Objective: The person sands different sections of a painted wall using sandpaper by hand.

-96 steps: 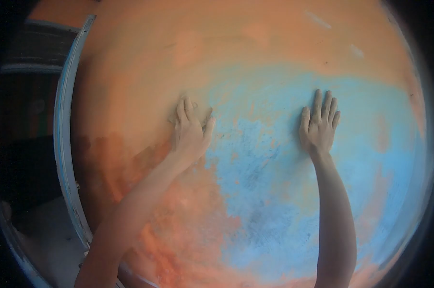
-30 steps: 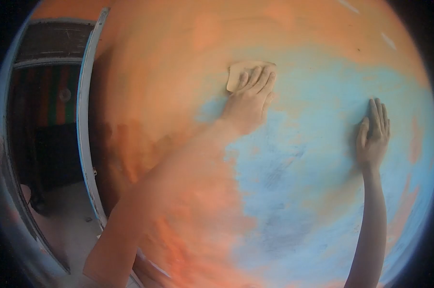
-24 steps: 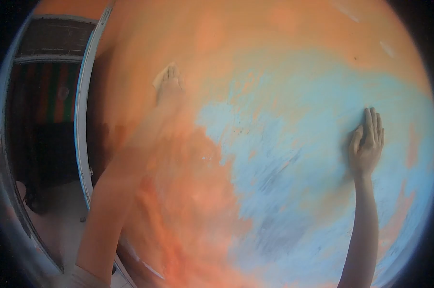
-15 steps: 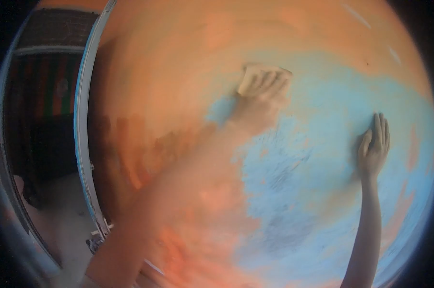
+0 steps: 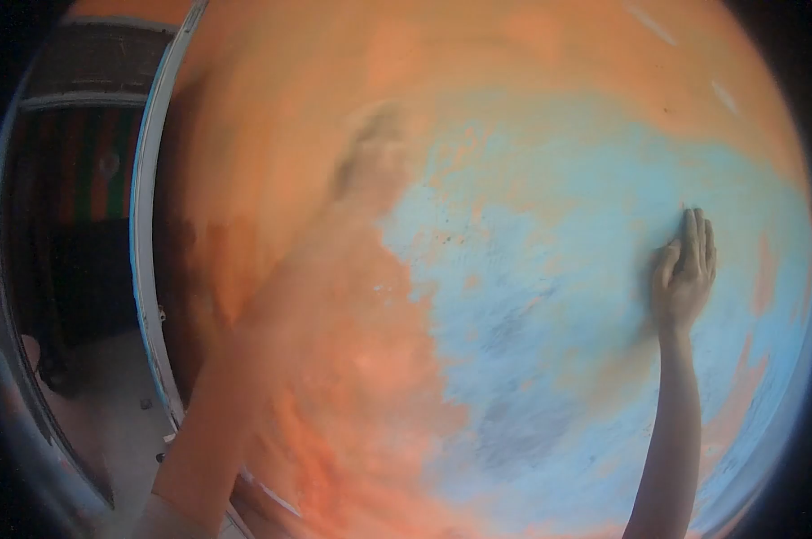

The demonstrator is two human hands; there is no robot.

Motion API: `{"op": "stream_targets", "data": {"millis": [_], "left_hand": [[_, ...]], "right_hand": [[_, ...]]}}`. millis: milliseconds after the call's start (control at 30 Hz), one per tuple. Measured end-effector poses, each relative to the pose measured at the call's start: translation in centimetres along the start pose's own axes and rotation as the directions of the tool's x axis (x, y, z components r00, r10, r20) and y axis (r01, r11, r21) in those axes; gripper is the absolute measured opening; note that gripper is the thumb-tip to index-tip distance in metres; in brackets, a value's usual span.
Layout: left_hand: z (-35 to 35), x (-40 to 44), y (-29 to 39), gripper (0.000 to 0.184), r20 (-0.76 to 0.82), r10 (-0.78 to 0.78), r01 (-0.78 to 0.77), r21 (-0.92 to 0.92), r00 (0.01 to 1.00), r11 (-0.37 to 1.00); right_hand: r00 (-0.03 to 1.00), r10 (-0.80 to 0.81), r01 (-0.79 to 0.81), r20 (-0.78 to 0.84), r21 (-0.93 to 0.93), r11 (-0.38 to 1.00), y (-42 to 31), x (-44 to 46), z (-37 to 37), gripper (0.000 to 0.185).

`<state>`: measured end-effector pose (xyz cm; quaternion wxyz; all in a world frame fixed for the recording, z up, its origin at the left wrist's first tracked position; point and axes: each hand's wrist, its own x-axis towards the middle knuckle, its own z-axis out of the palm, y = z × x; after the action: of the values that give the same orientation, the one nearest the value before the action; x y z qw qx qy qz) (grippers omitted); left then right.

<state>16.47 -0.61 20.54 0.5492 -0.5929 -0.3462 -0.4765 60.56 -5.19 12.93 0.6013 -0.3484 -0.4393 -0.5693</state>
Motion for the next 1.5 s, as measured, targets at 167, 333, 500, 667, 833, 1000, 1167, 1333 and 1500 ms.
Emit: {"op": "stream_targets", "data": {"millis": [167,333,500,667,833,1000,1167,1333,1500], "left_hand": [[-1.5,-0.5,5.6,0.047,-0.009,-0.266,0.266,-0.048,0.964,0.963],[-0.9,-0.6,3.4,0.044,-0.014,0.128,-0.128,-0.261,0.992,0.957],[-1.3,-0.5,1.0,0.041,0.043,-0.242,0.246,-0.156,0.969,0.957],[-1.9,-1.7,10.5,0.036,-0.142,0.276,-0.310,-0.357,0.950,0.881],[-1.2,-1.2,-1.5,0.052,0.140,-0.162,0.115,0.292,0.977,0.949],[1.6,-2.6,9.4,0.059,-0.183,0.107,-0.134,-0.142,0.977,0.981],[-4.9,-1.6,3.2,0.051,0.218,-0.226,0.290,-0.335,0.949,0.897],[0.3,-2.9,5.7,0.048,-0.084,-0.119,0.106,-0.150,0.989,0.983],[-1.9,-3.4,11.0,0.052,-0.153,0.202,-0.233,-0.224,0.967,0.946]], "right_hand": [[0.998,0.052,-0.052,0.017,-0.002,0.999,-1.5,-0.3,-0.7,0.043],[0.999,0.008,-0.008,-0.033,0.002,1.000,0.1,-1.3,0.1,0.043],[0.999,0.039,-0.039,-0.027,-0.006,0.999,-0.9,-0.5,-0.8,0.043],[0.999,0.039,-0.039,-0.006,-0.007,0.999,0.5,-1.3,-0.9,0.043],[0.999,0.037,-0.037,-0.023,-0.012,0.999,0.4,-1.1,0.0,0.042],[0.997,0.074,-0.074,-0.009,-0.031,0.997,-1.1,-1.5,-0.6,0.042],[0.999,0.044,-0.044,-0.015,0.009,0.999,-0.9,-1.9,-0.4,0.042],[0.998,0.057,-0.057,-0.001,-0.036,0.998,-1.5,-2.6,-0.6,0.042],[0.999,0.048,-0.048,-0.022,-0.004,0.999,-0.9,-3.6,-0.4,0.042]]}}
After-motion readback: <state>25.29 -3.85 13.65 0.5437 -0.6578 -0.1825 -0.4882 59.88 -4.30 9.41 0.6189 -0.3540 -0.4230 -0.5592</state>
